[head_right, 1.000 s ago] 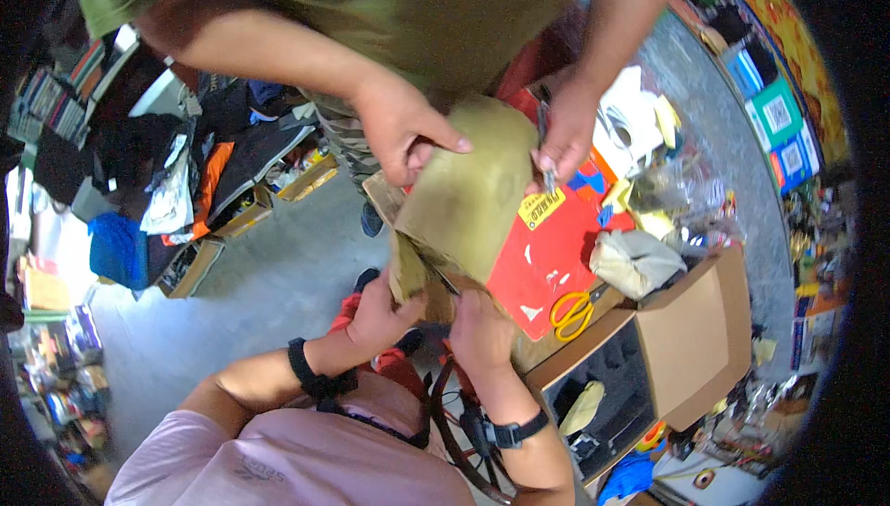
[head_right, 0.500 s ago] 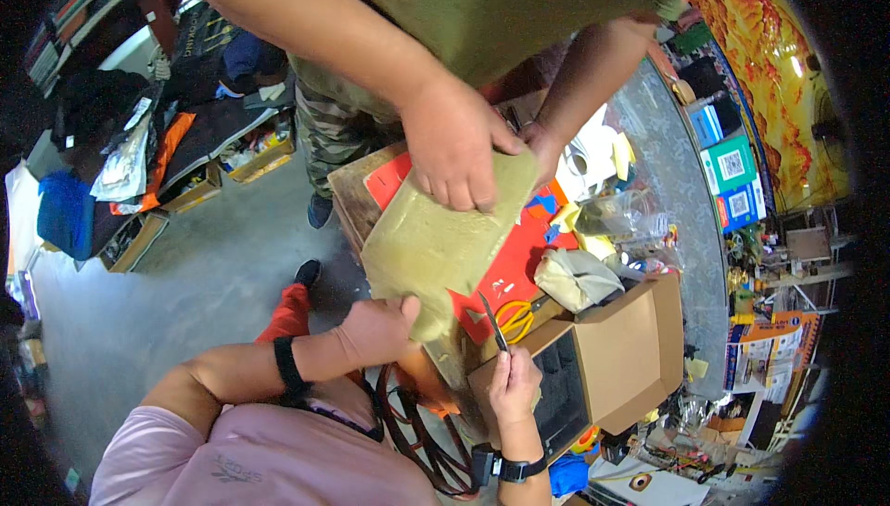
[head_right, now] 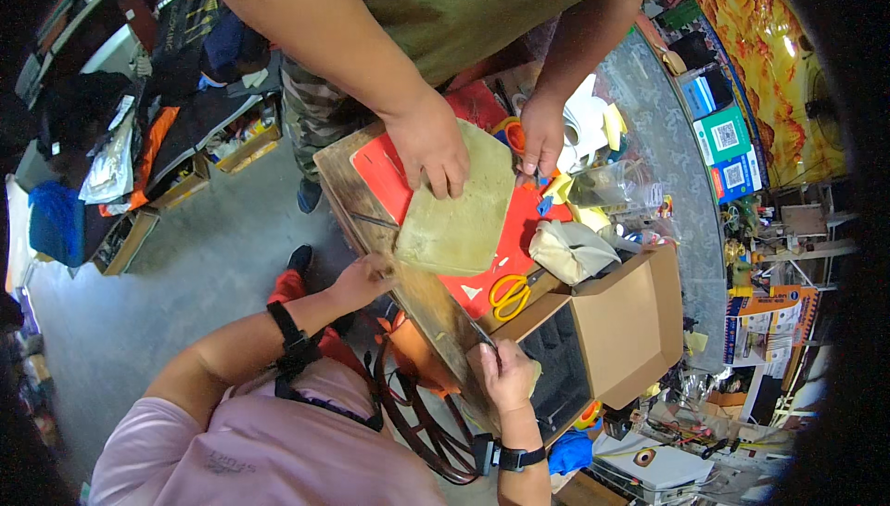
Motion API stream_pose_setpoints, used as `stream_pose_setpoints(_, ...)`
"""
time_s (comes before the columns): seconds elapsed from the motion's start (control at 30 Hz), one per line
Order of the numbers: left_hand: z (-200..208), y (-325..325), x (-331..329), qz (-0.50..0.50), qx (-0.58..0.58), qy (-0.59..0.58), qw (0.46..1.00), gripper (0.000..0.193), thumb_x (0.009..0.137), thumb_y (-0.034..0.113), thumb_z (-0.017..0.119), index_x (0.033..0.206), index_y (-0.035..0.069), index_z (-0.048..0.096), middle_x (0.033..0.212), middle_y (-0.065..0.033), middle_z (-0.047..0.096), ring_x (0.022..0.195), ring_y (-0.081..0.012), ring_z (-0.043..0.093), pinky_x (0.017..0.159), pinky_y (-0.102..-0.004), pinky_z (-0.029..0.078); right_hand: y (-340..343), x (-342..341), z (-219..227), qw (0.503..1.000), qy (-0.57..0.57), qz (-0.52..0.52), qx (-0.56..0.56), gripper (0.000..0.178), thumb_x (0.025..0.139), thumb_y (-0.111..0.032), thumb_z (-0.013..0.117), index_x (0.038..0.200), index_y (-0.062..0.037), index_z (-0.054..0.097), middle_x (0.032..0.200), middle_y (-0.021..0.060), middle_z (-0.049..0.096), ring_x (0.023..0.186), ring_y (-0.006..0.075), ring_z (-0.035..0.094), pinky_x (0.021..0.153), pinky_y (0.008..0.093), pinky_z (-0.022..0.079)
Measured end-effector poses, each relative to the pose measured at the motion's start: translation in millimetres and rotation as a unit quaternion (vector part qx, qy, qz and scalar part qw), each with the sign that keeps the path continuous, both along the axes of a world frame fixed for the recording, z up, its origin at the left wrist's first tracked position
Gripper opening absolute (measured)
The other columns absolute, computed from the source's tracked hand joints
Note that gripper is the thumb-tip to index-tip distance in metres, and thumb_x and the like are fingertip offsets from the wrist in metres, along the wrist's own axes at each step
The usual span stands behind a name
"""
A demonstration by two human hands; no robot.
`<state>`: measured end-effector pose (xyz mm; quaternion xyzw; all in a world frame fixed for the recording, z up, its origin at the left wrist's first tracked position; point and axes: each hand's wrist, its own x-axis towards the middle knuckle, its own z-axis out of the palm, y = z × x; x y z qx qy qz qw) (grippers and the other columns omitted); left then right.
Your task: The person uses yellow-handled scissors to cut a light-colored fabric piece on a red work surface. They repeatedly reposition and trim the fabric while another person assists by holding and adjusting the material.
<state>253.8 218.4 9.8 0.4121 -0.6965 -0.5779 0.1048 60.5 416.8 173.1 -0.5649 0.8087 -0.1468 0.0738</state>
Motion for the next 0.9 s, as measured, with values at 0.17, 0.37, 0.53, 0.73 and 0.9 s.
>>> stream_pose_setpoints(0.17,-7.2,7.7,-27.7,0.1,0.008,0.061,0.993,0.058,0.077,0.038,0.069,0.116,0.0,0.049,0.12,-0.0204,0.048,0.103,-0.0319,0.055,0.087,-0.0389,0.045,-31.5,-3.4,13.4,0.994,0.073,0.054,0.063,0.012,0.085,-0.019,0.062,0.087,-0.0065,0.062,0.07,0.0136,0.059,0.064,0.0326,0.06,0.055,0.0394,0.047)
stream_pose_setpoints(0.37,3.7,7.6,-33.1,0.132,0.144,0.067,0.978,0.051,0.077,0.031,0.073,0.113,0.003,0.05,0.113,-0.0168,0.053,0.102,-0.0301,0.056,0.084,-0.0366,0.046,-125.0,19.3,32.0,0.954,0.197,0.183,0.13,0.014,0.084,-0.026,0.061,0.082,-0.0115,0.06,0.068,0.0091,0.055,0.06,0.029,0.061,0.051,0.039,0.048)
stream_pose_setpoints(0.53,8.3,18.5,-40.9,0.153,-0.028,0.032,0.987,0.05,0.077,0.034,0.07,0.113,0.002,0.055,0.107,-0.0171,0.058,0.098,-0.0346,0.057,0.084,-0.0402,0.046,-167.5,9.6,32.0,0.887,0.279,0.28,0.239,0.011,0.084,-0.021,0.055,0.079,-0.0113,0.057,0.069,0.0077,0.057,0.062,0.0257,0.063,0.052,0.0378,0.05)
stream_pose_setpoints(0.73,1.3,14.0,-34.7,0.128,-0.021,0.108,0.986,0.039,0.078,0.028,0.07,0.1,-0.002,0.06,0.093,-0.0209,0.061,0.087,-0.038,0.059,0.076,-0.0407,0.047,-185.4,10.8,37.8,0.856,0.294,0.338,0.258,0.007,0.08,-0.018,0.058,0.081,-0.012,0.057,0.065,0.0061,0.054,0.058,0.0249,0.061,0.049,0.037,0.048)
stream_pose_setpoints(0.9,2.5,12.6,-33.7,0.111,-0.02,0.112,0.987,0.037,0.079,0.028,0.068,0.099,-0.002,0.06,0.089,-0.0219,0.062,0.084,-0.0374,0.061,0.072,-0.0405,0.048,-196.4,27.9,31.4,0.826,0.318,0.341,0.318,0.013,0.077,-0.014,0.054,0.089,-0.011,0.057,0.069,0.0072,0.057,0.061,0.0239,0.062,0.052,0.036,0.049)
